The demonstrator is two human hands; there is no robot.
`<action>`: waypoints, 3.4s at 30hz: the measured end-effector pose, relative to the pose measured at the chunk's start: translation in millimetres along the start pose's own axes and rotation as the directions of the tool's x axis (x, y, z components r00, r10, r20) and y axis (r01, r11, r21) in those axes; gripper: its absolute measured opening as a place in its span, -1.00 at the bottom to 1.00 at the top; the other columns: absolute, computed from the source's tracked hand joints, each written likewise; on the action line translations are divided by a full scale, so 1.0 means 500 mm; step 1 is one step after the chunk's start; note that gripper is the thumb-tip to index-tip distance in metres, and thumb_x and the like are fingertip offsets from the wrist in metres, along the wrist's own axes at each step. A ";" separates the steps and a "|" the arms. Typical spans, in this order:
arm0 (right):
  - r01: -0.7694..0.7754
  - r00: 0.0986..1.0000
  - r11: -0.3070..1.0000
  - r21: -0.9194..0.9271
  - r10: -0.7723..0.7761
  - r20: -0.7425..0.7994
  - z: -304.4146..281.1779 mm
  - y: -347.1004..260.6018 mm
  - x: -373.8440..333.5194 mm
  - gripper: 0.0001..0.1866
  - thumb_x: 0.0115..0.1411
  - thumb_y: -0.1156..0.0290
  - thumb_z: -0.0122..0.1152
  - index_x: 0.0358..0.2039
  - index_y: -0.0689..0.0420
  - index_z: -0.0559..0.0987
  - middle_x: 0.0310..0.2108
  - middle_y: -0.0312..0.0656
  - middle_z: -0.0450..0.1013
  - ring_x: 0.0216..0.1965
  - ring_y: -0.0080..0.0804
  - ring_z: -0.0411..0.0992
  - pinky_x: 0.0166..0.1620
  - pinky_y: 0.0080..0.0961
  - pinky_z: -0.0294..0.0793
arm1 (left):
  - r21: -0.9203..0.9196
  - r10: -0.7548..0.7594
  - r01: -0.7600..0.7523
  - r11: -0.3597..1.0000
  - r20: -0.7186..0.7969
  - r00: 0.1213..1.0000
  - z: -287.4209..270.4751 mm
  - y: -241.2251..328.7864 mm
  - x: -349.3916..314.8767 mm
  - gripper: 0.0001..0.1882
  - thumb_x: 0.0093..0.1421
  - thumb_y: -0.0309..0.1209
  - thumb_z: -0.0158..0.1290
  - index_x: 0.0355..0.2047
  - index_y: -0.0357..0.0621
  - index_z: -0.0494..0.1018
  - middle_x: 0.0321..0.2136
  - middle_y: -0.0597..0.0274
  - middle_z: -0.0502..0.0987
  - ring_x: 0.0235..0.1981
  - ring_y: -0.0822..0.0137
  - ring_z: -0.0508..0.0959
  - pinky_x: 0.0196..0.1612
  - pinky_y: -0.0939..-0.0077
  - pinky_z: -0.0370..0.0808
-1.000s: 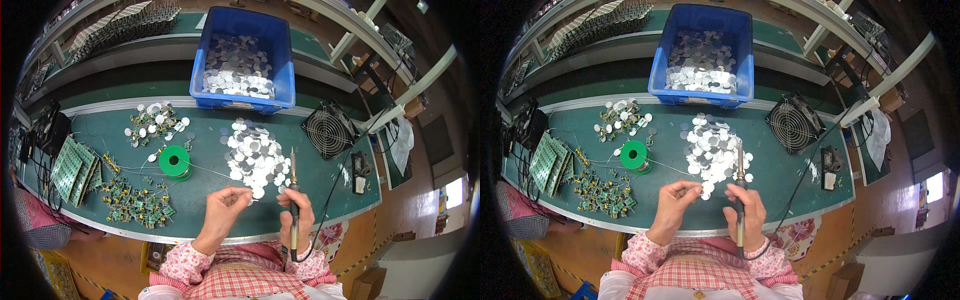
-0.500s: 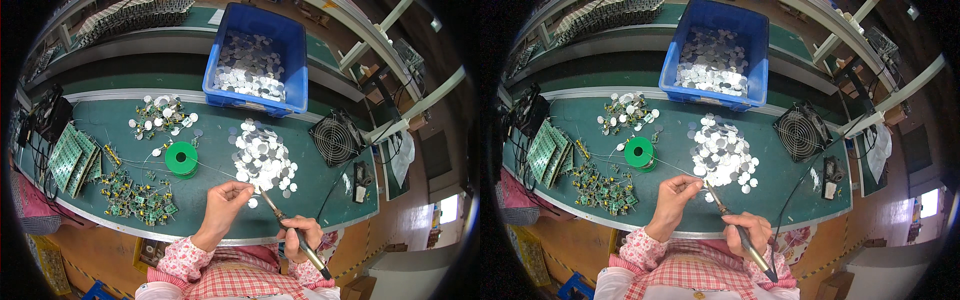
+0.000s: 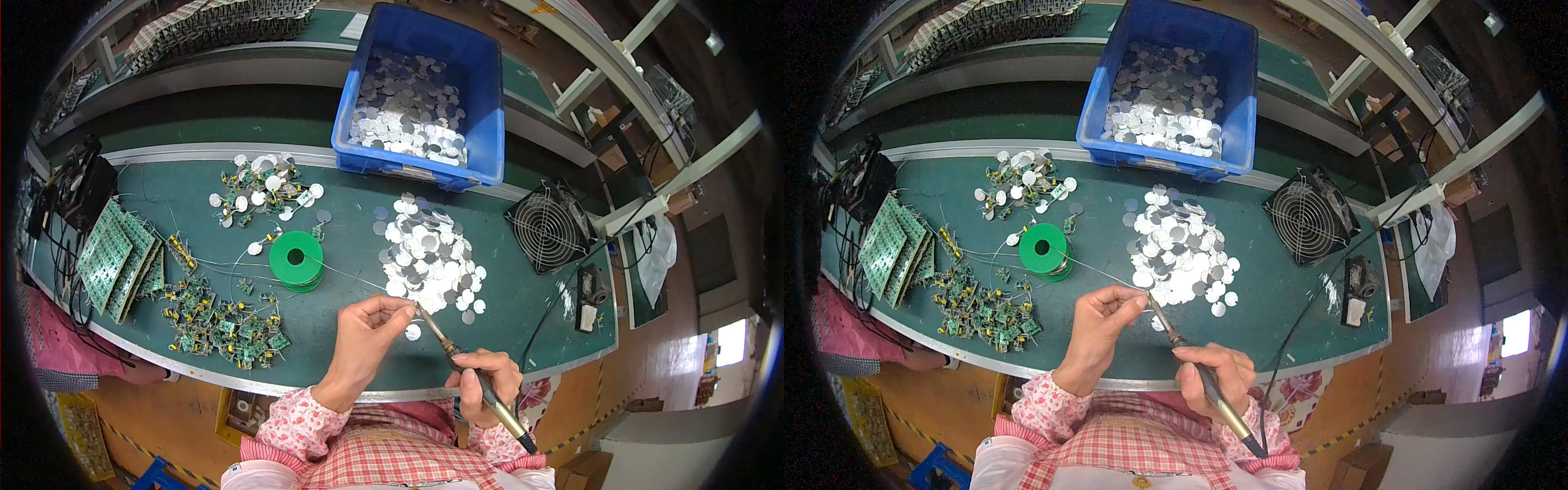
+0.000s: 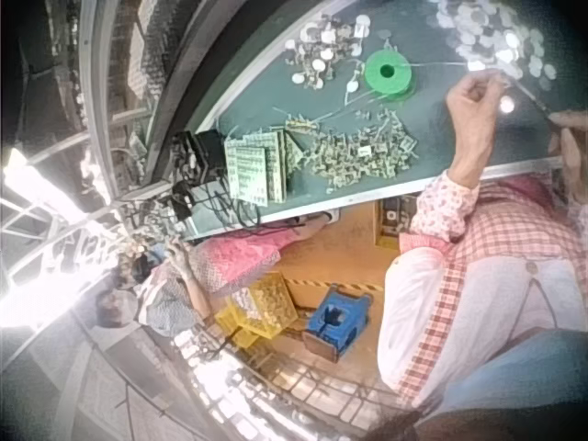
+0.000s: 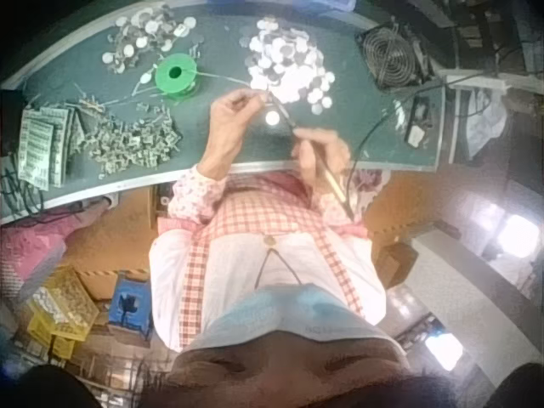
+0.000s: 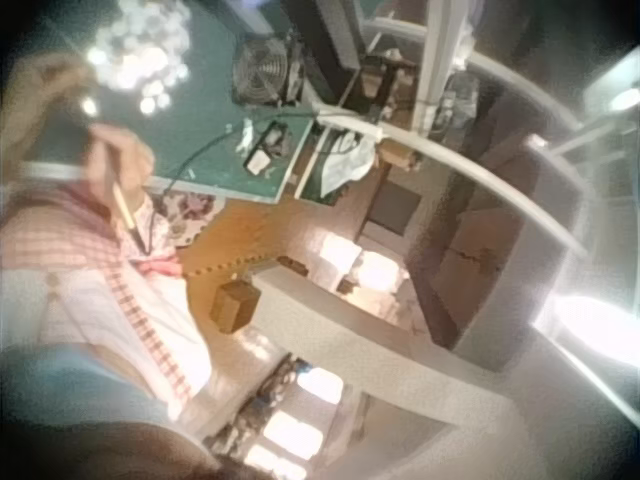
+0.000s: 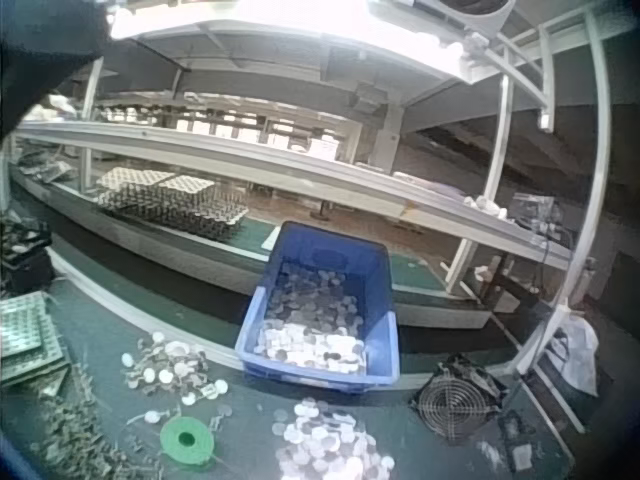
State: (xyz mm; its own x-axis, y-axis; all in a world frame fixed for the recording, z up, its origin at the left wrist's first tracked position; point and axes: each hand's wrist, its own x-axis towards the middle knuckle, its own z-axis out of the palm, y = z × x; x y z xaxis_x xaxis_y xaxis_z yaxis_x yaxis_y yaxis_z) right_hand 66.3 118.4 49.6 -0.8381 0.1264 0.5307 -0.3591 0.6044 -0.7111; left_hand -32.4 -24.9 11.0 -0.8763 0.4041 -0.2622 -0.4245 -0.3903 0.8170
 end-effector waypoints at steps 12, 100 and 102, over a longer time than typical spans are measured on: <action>0.201 0.976 0.972 -0.119 -0.188 0.113 0.005 0.005 0.007 -0.82 0.13 0.46 0.02 -0.34 0.33 0.45 -0.75 -0.19 0.42 -0.76 -0.49 0.42 -0.66 -0.61 0.38 | -0.019 -0.062 0.062 0.998 0.006 0.998 -0.006 0.004 0.000 -0.83 0.11 -0.44 0.19 -0.33 -0.27 0.57 -0.51 0.39 0.53 -0.50 0.63 0.37 -0.39 0.72 0.29; -0.053 0.999 0.998 0.027 0.053 -0.006 0.001 -0.005 -0.002 -0.85 0.07 0.58 0.15 -0.30 0.29 0.48 -0.73 -0.29 0.46 -0.70 -0.56 0.43 -0.60 -0.65 0.36 | 0.024 -0.040 0.039 0.999 0.073 0.997 -0.018 0.012 0.015 -0.81 0.14 -0.42 0.16 -0.32 -0.32 0.53 -0.55 0.43 0.46 -0.54 0.65 0.32 -0.47 0.75 0.24; -0.017 0.999 1.000 0.003 0.017 0.032 0.002 -0.008 0.006 -0.84 0.17 0.47 0.08 -0.33 0.32 0.42 -0.66 -0.10 0.44 -0.71 -0.51 0.45 -0.66 -0.68 0.37 | 0.026 -0.043 0.041 0.999 0.073 0.996 -0.019 0.011 0.015 -0.81 0.14 -0.42 0.16 -0.32 -0.32 0.53 -0.55 0.43 0.46 -0.54 0.65 0.32 -0.48 0.75 0.24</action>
State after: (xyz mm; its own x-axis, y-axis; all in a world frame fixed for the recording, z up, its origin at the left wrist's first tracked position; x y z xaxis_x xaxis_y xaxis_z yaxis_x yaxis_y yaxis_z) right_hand 64.7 115.7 53.5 -0.8568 0.1119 0.5034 -0.3458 0.5995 -0.7218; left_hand -43.3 -31.8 8.7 -0.8383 0.4799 -0.2587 -0.4538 -0.3514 0.8189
